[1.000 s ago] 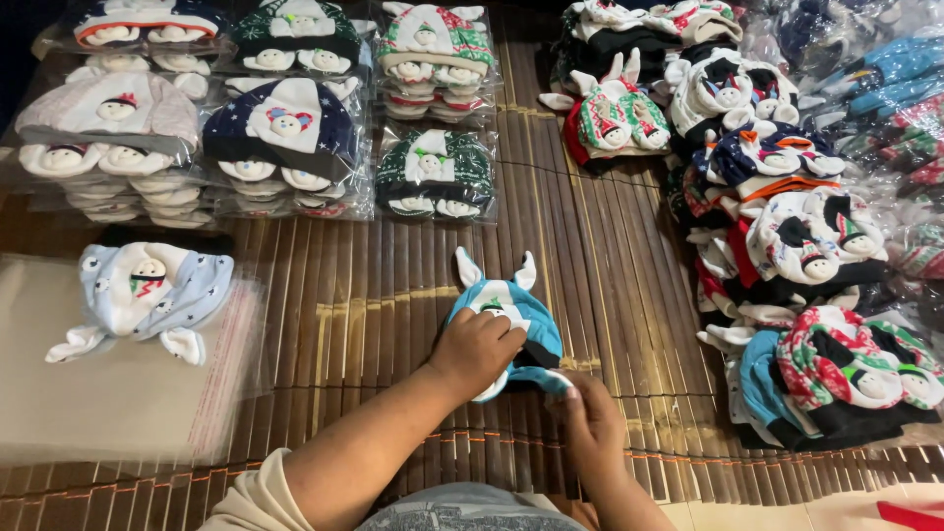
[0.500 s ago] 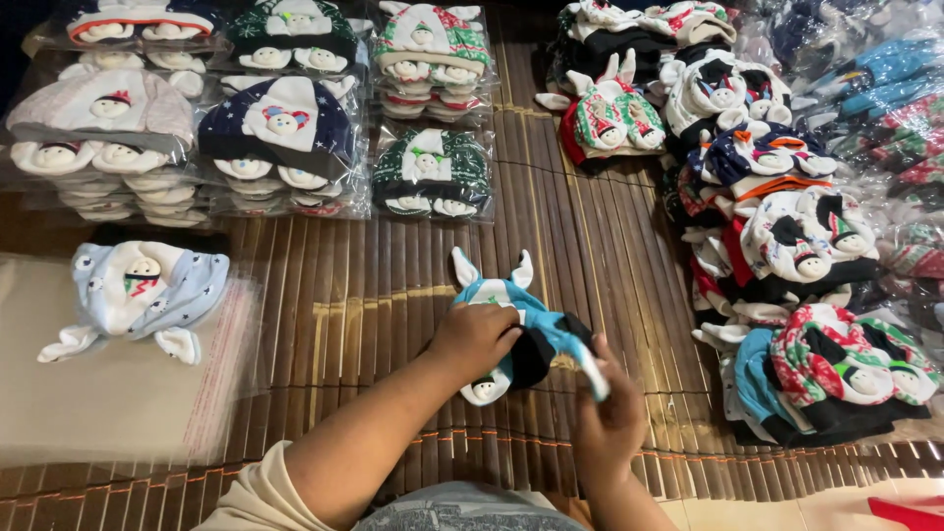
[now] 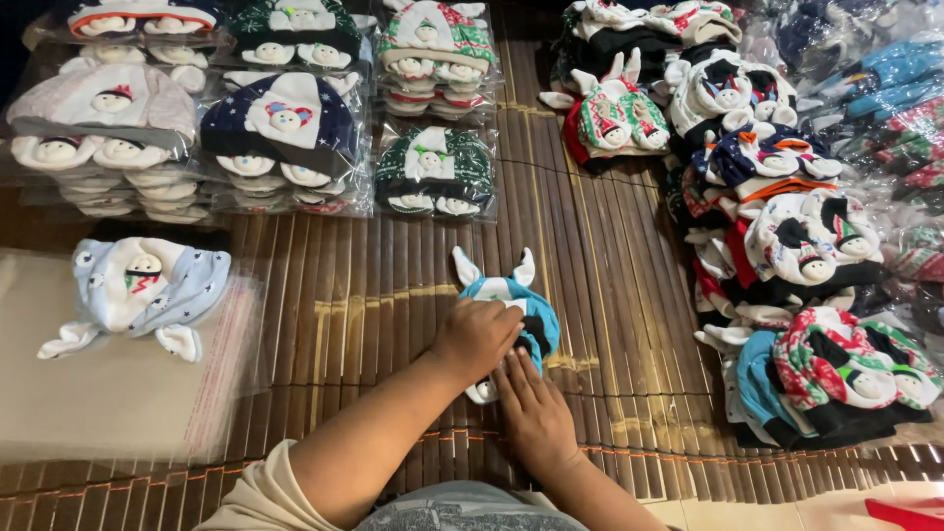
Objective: Packaging baby hats into individual plastic bags
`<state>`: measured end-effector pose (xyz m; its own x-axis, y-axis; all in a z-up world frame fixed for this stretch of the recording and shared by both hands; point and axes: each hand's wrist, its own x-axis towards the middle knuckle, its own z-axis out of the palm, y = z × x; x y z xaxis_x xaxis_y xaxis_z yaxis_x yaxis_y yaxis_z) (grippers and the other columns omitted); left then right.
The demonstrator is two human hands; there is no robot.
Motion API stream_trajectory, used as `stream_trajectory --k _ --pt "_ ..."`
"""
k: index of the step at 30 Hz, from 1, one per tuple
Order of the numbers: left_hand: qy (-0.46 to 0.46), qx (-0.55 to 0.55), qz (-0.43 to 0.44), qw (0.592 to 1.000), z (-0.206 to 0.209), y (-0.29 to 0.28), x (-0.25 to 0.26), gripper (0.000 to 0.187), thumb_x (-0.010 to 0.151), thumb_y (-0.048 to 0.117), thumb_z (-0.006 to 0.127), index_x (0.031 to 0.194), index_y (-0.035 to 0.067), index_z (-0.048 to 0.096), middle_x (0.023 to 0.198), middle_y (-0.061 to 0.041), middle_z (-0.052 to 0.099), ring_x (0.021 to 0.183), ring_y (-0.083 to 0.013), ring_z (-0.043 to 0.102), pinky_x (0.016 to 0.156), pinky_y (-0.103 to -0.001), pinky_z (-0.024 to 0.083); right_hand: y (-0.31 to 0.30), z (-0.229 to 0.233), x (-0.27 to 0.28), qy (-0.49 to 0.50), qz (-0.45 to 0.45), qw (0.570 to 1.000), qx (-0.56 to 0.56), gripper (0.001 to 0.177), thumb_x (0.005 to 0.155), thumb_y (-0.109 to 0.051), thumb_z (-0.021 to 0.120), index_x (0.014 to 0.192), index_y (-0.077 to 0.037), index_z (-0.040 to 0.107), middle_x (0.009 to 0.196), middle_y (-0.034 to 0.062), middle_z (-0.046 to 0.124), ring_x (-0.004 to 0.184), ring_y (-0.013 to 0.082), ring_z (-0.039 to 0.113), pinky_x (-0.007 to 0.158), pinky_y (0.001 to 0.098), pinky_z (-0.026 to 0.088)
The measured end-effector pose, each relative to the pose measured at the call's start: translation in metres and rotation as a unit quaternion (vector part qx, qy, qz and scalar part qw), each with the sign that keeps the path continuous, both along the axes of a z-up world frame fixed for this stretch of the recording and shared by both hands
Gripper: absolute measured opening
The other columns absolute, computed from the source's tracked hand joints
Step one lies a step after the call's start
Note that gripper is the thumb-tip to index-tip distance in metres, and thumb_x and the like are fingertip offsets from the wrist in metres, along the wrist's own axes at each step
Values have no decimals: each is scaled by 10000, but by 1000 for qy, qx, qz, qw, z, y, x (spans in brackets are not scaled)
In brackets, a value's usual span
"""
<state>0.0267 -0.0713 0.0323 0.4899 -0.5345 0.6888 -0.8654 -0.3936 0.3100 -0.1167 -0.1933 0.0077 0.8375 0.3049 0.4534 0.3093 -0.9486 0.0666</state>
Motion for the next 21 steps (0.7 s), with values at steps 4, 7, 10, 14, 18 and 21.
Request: stream_trajectory --k 4,7,10,14,18,21 --pt "-73 -28 20 997 13 -5 -11 155 820 95 684 742 134 557 644 -21 535 540 -206 490 637 -341 421 6 -4 0 9 40 999 20 434 922 -166 600 1305 38 603 1443 243 568 1383 381 532 1063 441 472" --pt "-101 7 13 995 11 -6 -12 86 824 127 648 775 153 583 669 -19 571 546 -194 536 629 -340 441 5 -3 3 22 40 999 -12 500 886 -166 588 1326 70 571 1457 269 534 1389 424 497 1079 470 444" --pt "-147 7 16 989 15 -3 -14 107 841 130 645 789 152 553 691 -18 529 551 -188 491 630 -331 421 6 0 6 -2 -3 999 -48 439 858 -178 596 1241 35 620 1337 227 607 1235 388 582 1016 490 472" --pt "-169 2 35 985 19 2 -18 95 810 130 689 898 124 654 687 -3 511 541 -162 460 604 -312 397 8 6 9 -42 -18 996 -76 394 873 -181 591 1220 3 632 1273 186 634 1137 321 614 987 439 445" --pt "-156 -7 26 987 11 -2 -21 66 809 114 693 848 118 640 669 -7 526 528 -159 465 608 -304 419 4 -4 10 -49 6 998 -46 313 844 -165 618 1116 -22 672 1129 161 669 1082 308 624 1038 467 444" --pt "-123 -3 6 992 13 -6 -17 125 818 106 662 738 151 577 648 -7 555 524 -166 495 615 -306 414 7 -3 11 -61 5 997 -53 328 843 -165 643 1137 -24 675 1148 173 681 1102 325 640 991 466 455"
